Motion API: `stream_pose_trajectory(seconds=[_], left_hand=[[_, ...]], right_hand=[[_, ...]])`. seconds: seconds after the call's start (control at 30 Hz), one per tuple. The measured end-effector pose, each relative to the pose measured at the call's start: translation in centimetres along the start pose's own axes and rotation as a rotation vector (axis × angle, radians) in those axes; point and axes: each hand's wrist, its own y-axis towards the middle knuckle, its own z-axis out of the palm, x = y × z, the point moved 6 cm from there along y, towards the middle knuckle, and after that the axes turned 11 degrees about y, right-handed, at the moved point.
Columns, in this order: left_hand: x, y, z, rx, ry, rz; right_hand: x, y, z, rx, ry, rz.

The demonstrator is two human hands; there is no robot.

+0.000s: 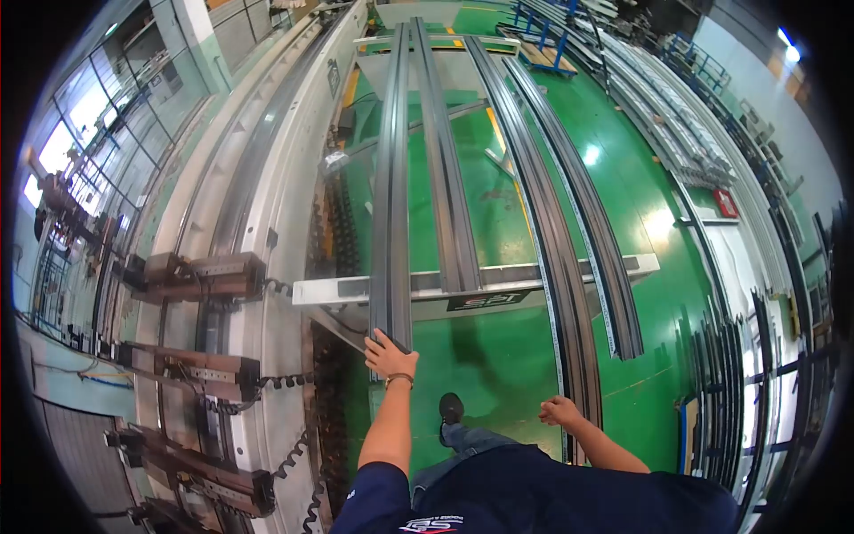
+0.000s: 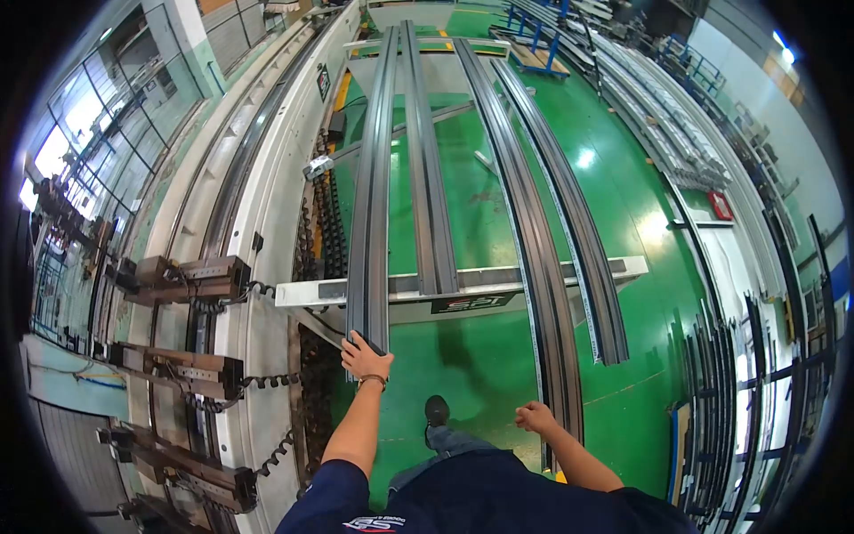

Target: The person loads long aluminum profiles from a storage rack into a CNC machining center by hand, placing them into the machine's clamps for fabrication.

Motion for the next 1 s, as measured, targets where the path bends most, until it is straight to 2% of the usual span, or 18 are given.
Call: stream_pose_trajectory(seconds=[0.1, 0.2, 0.37, 0.53, 0.63, 0.8, 0.93, 1.0], left_hand=[[3.1, -4.9, 0.3, -0.008, -0.038, -0.008], [7.1, -10.6, 1.0, -0.010, -0.058, -0.013], [14.6, -21.6, 2.0, -0.058, -0.120, -0.024], [22.4, -32.9, 3.8, -0.103, -0.174, -0.044], [27.2, -40.5, 4.2, -0.130, -0.199, -0.036], [34.9, -53.1, 5.5, -0.049, -0.186, -0.106], [40.0, -61.4, 7.2, 0.034, -0.114, -0.154], [42.1, -64.2, 7.3, 0.078, -0.157, -0.259]], right_hand=[[0.8, -0.3, 1.8, 0.023, -0.105, -0.076], [1.0, 0.0, 5.0, 0.132, -0.255, -0.171], [-0.7, -2.3, 12.1, 0.240, -0.423, -0.153], [-5.5, -8.5, 17.9, 0.372, -0.588, -0.172], [-11.2, -9.8, 20.6, 0.472, -0.726, -0.125], [-16.0, -11.2, 24.9, 0.610, -0.936, -0.083], [-15.3, -11.3, 26.7, 0.624, -0.921, -0.108], [-14.2, -10.4, 26.5, 0.622, -0.848, -0.128]])
